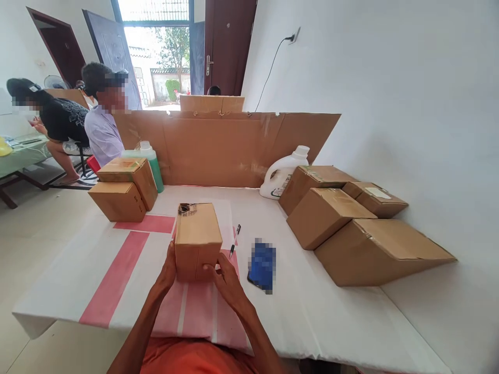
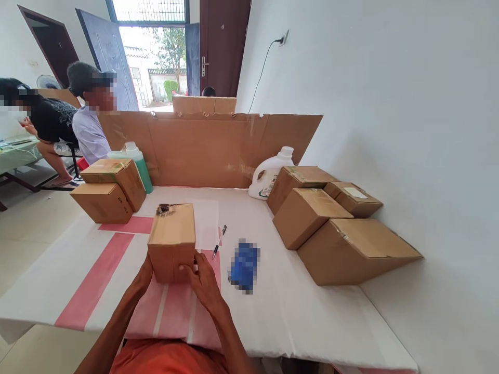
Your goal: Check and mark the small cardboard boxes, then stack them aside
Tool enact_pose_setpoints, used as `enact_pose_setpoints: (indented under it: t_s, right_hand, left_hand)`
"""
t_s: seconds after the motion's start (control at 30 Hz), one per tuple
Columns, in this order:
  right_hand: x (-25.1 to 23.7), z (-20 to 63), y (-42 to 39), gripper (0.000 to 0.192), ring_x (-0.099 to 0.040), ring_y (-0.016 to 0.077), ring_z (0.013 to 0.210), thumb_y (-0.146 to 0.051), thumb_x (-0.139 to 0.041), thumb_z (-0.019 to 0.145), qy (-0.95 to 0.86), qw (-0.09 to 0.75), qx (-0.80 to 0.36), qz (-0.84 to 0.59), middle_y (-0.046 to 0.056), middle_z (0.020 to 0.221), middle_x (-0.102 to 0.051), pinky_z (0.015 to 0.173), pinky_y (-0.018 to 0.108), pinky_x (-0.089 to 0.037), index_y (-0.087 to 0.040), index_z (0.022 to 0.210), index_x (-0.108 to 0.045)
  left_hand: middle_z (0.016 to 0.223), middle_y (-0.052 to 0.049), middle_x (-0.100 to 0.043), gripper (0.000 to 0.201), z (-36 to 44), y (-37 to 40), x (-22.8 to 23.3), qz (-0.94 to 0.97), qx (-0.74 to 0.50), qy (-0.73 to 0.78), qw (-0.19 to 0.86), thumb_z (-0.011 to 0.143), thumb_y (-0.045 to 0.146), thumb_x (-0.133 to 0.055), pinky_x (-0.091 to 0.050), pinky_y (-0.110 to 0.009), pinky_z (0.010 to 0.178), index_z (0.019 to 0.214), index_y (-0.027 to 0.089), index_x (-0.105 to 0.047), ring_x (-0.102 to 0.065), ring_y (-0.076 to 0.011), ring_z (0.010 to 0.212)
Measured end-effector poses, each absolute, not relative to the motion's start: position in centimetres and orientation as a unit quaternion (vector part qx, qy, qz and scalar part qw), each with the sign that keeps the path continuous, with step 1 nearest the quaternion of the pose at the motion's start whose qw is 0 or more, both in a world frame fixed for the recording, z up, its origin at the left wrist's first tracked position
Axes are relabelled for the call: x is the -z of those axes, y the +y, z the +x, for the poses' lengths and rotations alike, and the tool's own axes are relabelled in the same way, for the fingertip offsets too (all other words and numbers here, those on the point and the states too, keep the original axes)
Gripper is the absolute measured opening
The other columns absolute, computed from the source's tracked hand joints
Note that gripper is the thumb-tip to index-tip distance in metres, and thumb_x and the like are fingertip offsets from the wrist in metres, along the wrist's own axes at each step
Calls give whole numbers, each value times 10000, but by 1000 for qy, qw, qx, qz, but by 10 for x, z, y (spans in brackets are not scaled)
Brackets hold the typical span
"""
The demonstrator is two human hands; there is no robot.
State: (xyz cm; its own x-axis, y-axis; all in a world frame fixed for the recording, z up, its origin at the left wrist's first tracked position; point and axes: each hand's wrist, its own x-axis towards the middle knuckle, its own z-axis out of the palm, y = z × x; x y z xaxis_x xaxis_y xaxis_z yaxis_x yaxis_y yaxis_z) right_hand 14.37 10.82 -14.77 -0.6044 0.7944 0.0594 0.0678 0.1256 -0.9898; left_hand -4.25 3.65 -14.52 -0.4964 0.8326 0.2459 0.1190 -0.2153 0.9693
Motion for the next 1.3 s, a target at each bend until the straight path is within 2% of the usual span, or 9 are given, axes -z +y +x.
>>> enact_pose_setpoints:
  t_s: [0.1,0.2,0.37,0.6,0.77,0.9,1.07,1.2,1.3]
  right_hand:
    - [138,143,112,540,-626,259,968,-698,-574,964,-690,335,-528,-365,94,1093,-691,784,351,-495,-207,1119,-737]
    - [122,146,111,594,-607,232,811,-741,-484,992,-693,350,-511,-368,63,888,-668,735,350,-483,-202,961,-732]
    - [92,150,109,671,-543,202,670,-753,-408,1023,-674,356,-555,-332,-8,702,-550,640,325,-447,-198,1276,-686]
    - [74,153,110,745,-613,227,921,-787,-498,972,-683,396,-554,-265,61,1025,-648,831,360,-530,-220,1434,-643]
    - [75,154,118,737,-600,308,1308,-756,-544,968,-669,436,-563,-210,97,1396,-625,1151,491,-481,-313,1557,-555]
    - [91,141,124,826,-427,335,1549,-723,-588,964,-676,388,-593,-202,75,1706,-405,1253,560,-400,-363,1670,-356]
    - [127,129,120,857,-491,328,1496,-607,-753,905,-721,335,-542,-271,108,1640,-493,1247,580,-407,-341,1642,-407]
    - [155,134,112,683,-530,320,1453,-581,-665,971,-693,293,-590,-293,115,1621,-510,1115,519,-545,-323,1582,-500]
    - [160,118,116,559,-538,305,1440,-547,-628,1000,-682,265,-639,-237,94,1562,-572,1051,445,-571,-324,1510,-576]
  left_hand:
    - [1394,-154,-690,800,-34,20,144,354,-602,609,376,990,824,-296,-489,-557,1128,1371,227,-667,-594,-360,1339]
    - [1476,-148,-617,795,-27,2,134,363,-582,627,369,1010,799,-262,-479,-500,1126,1448,233,-608,-564,-326,1343]
    - [1251,-138,-648,805,-28,-16,101,448,-545,673,222,1010,787,-253,-528,-480,938,1450,224,-624,-603,-281,1015]
    - [1129,-99,-648,634,-29,-15,75,460,-593,654,94,1055,647,-392,-525,-380,835,1437,220,-663,-607,-231,971]
    - [1457,-127,-585,621,-30,-3,86,479,-650,583,87,1062,626,-388,-512,-421,1009,1534,269,-577,-571,-291,1302]
    - [1593,-141,-488,717,-33,17,105,475,-640,584,156,1021,687,-430,-444,-510,1166,1612,281,-450,-476,-337,1468]
    - [1490,-165,-574,752,-35,28,124,418,-634,621,195,989,665,-546,-471,-518,1165,1593,230,-441,-546,-333,1402]
    - [1483,-171,-603,734,-29,13,144,371,-613,652,248,1001,659,-539,-475,-509,1185,1582,217,-459,-556,-335,1417]
    - [1585,-181,-515,781,-29,-7,162,323,-606,690,229,999,665,-536,-461,-529,1202,1633,238,-377,-467,-353,1514]
